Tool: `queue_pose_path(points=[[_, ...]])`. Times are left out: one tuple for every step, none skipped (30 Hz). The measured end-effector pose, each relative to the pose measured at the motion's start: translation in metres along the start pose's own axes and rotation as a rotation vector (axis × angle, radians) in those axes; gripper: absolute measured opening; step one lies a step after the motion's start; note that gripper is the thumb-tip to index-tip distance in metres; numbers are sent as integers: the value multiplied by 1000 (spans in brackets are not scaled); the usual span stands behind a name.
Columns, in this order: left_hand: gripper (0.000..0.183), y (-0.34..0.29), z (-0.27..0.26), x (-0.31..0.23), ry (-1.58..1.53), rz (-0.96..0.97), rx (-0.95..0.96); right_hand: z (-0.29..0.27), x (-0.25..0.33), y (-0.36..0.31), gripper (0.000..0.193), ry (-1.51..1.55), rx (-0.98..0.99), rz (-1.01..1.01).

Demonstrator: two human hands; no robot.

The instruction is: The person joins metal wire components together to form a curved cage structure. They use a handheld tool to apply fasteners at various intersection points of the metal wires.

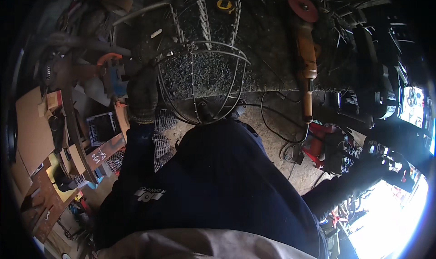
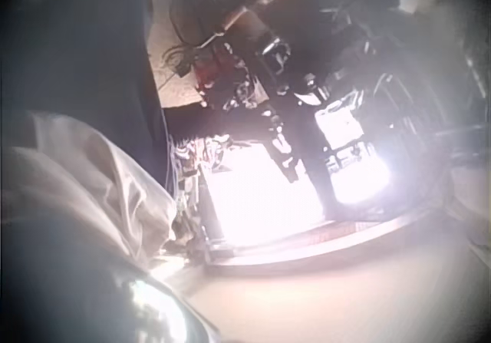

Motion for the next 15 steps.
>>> queue_pose_path(points=[[32,3,0,-8,75,-23,13,-18,3,-2,36,-26,-18,-31],[32,7,-4,-20,153,-40,34,-30,9,-8,35,-50,-23,-60],[31,9,-6,-25,233,-58,55,-40,17,-14,33,-63,-32,-105],[30,8,-7,-23,275,-25,49,-51,27,-20,32,-66,-43,-163],[29,6,-8,-20,319,8,43,-57,37,-26,30,-76,-58,-227],[28,7,-4,-16,346,45,37,-68,46,-34,27,-98,-78,-281],[28,7,-2,-13,357,68,7,-78,54,-38,25,-121,-97,-339],[28,5,-2,-13,388,84,-32,-76,56,-37,25,-41,-89,-353],[27,2,-3,-13,419,100,-71,-73,59,-36,25,39,-80,-368],[28,3,-3,-14,458,73,-51,-70,61,-38,25,113,-73,-373],[28,2,-5,-17,498,45,-32,-68,64,-39,27,156,-43,-383],[28,1,-5,-18,539,15,-13,-65,67,-38,29,199,-14,-397],[29,-1,-5,-16,522,24,-23,-60,71,-35,32,211,37,-416],[29,-1,-5,-13,500,39,-32,-58,73,-33,36,218,87,-429],[30,-2,-6,-11,478,51,-43,-54,77,-31,39,225,136,-443]])
Point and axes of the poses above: each hand's wrist, its own y-axis towards the middle knuckle, its own z-axis out of the palm, x = y × z, the point moved 1 cm from there along y, towards the middle knuckle, and after that the axes turned 6 degrees about x, right-handed, at the moved point
